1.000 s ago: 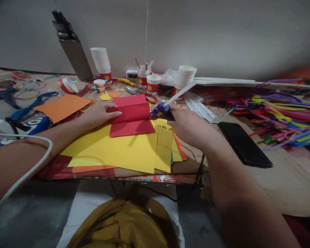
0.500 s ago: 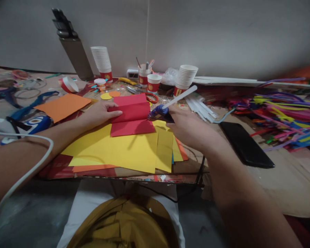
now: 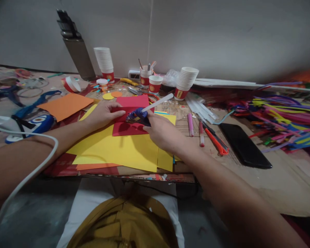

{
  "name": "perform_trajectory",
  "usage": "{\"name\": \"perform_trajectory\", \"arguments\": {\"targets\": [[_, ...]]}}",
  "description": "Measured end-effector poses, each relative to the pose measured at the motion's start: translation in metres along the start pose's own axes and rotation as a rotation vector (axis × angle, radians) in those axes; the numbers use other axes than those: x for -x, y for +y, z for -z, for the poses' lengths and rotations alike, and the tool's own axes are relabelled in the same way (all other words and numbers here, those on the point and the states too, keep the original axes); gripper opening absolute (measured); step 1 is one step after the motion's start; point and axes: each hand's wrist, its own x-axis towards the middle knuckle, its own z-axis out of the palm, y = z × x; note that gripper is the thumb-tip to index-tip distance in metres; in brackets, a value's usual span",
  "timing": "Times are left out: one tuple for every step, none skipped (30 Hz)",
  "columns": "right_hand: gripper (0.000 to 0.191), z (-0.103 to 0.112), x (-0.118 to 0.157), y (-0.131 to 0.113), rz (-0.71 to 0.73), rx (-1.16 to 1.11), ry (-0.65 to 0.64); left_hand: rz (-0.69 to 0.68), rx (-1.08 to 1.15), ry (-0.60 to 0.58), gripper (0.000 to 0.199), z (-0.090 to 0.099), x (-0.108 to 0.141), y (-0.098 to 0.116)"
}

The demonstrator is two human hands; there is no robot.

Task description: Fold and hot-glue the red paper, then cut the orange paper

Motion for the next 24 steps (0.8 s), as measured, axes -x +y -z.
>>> {"name": "perform_trajectory", "arguments": {"targets": [[0.028, -0.002, 0.000, -0.001, 0.003, -0.003, 0.007, 0.009, -0.005, 0.005, 0.029, 0.000, 0.000, 0.000], [0.028, -0.003, 0.000, -0.001, 0.006, -0.002, 0.013, 0.016, 0.001, 0.007, 0.030, 0.001, 0.000, -0.001], [0.028, -0.003, 0.000, -0.001, 0.007, 0.003, 0.015, 0.021, 0.015, 0.004, 0.030, 0.002, -0.001, -0.002], [0.026, -0.002, 0.001, 0.000, 0.005, 0.013, 0.016, 0.025, 0.034, -0.003, 0.030, 0.003, -0.001, -0.003], [0.025, 0.000, 0.001, 0.001, -0.004, 0.025, 0.012, 0.029, 0.057, -0.014, 0.030, 0.004, -0.001, -0.005], [0.023, 0.002, 0.001, 0.002, -0.019, 0.036, 0.005, 0.037, 0.080, -0.025, 0.031, 0.004, -0.002, -0.006], [0.022, 0.004, 0.002, 0.003, -0.037, 0.043, -0.005, 0.047, 0.103, -0.038, 0.031, 0.005, -0.002, -0.008], [0.021, 0.005, 0.002, 0.003, -0.052, 0.044, -0.011, 0.057, 0.126, -0.050, 0.032, 0.006, -0.003, -0.011], [0.020, 0.006, 0.001, 0.003, -0.061, 0.041, -0.017, 0.064, 0.145, -0.062, 0.033, 0.006, -0.004, -0.013], [0.021, 0.006, 0.000, 0.003, -0.062, 0.031, -0.019, 0.068, 0.161, -0.066, 0.034, 0.006, -0.004, -0.015], [0.022, 0.005, -0.001, 0.002, -0.055, 0.019, -0.018, 0.071, 0.174, -0.064, 0.034, 0.006, -0.005, -0.017], [0.023, 0.003, -0.002, 0.000, -0.044, 0.006, -0.012, 0.071, 0.189, -0.057, 0.034, 0.006, -0.005, -0.018], [0.025, 0.001, -0.003, -0.002, -0.032, -0.005, -0.006, 0.071, 0.205, -0.052, 0.033, 0.005, -0.005, -0.019], [0.027, -0.001, -0.005, -0.003, -0.023, -0.013, -0.001, 0.071, 0.223, -0.048, 0.033, 0.005, -0.005, -0.020], [0.028, -0.003, -0.006, -0.006, -0.015, -0.019, 0.000, 0.070, 0.241, -0.049, 0.032, 0.005, -0.005, -0.020], [0.029, -0.005, -0.007, -0.008, -0.011, -0.023, 0.002, 0.068, 0.258, -0.052, 0.032, 0.004, -0.005, -0.020], [0.030, -0.007, -0.009, -0.010, -0.010, -0.027, 0.001, 0.065, 0.272, -0.056, 0.032, 0.004, -0.005, -0.020], [0.030, -0.008, -0.010, -0.012, -0.009, -0.032, -0.001, 0.066, 0.282, -0.058, 0.032, 0.004, -0.005, -0.020], [0.031, -0.009, -0.011, -0.014, -0.007, -0.038, -0.003, 0.069, 0.289, -0.060, 0.032, 0.004, -0.005, -0.019], [0.031, -0.010, -0.012, -0.016, -0.004, -0.042, -0.005, 0.075, 0.296, -0.063, 0.032, 0.004, -0.005, -0.019], [0.032, -0.011, -0.012, -0.017, -0.001, -0.043, -0.007, 0.081, 0.301, -0.067, 0.033, 0.004, -0.005, -0.019], [0.031, -0.011, -0.013, -0.018, 0.002, -0.042, -0.008, 0.086, 0.304, -0.071, 0.033, 0.004, -0.005, -0.019], [0.031, -0.011, -0.013, -0.019, 0.005, -0.040, -0.009, 0.089, 0.303, -0.075, 0.034, 0.004, -0.005, -0.019], [0.031, -0.011, -0.012, -0.019, 0.008, -0.036, -0.010, 0.091, 0.300, -0.078, 0.034, 0.004, -0.005, -0.019]]}}
